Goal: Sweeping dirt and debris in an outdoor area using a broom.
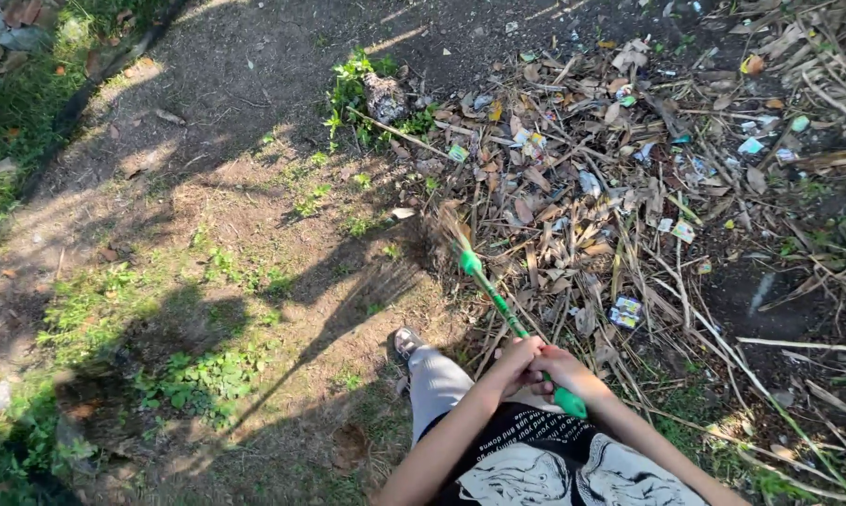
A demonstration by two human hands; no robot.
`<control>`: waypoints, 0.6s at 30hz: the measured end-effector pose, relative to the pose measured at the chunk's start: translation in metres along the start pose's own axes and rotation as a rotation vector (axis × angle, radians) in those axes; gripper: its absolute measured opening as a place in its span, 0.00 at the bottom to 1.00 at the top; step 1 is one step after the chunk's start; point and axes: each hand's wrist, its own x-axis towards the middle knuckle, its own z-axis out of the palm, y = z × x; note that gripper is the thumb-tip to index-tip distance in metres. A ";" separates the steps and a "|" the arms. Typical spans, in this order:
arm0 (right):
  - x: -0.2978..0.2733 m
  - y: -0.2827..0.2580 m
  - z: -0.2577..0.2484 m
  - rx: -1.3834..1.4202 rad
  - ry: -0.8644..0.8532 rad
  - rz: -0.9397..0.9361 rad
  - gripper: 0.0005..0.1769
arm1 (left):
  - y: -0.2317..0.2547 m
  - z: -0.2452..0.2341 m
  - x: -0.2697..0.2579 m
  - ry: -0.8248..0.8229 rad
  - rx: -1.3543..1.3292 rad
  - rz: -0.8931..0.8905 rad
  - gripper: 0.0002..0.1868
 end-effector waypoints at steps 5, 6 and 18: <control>-0.021 0.028 -0.004 -0.484 0.105 -0.053 0.05 | -0.008 0.025 -0.043 0.021 -0.053 -0.031 0.12; -0.026 0.028 -0.002 -0.529 0.110 -0.095 0.07 | -0.004 0.032 -0.053 0.057 -0.015 -0.024 0.14; -0.042 0.035 -0.016 -0.118 -0.165 0.180 0.09 | -0.094 0.011 -0.021 0.344 -0.319 0.103 0.13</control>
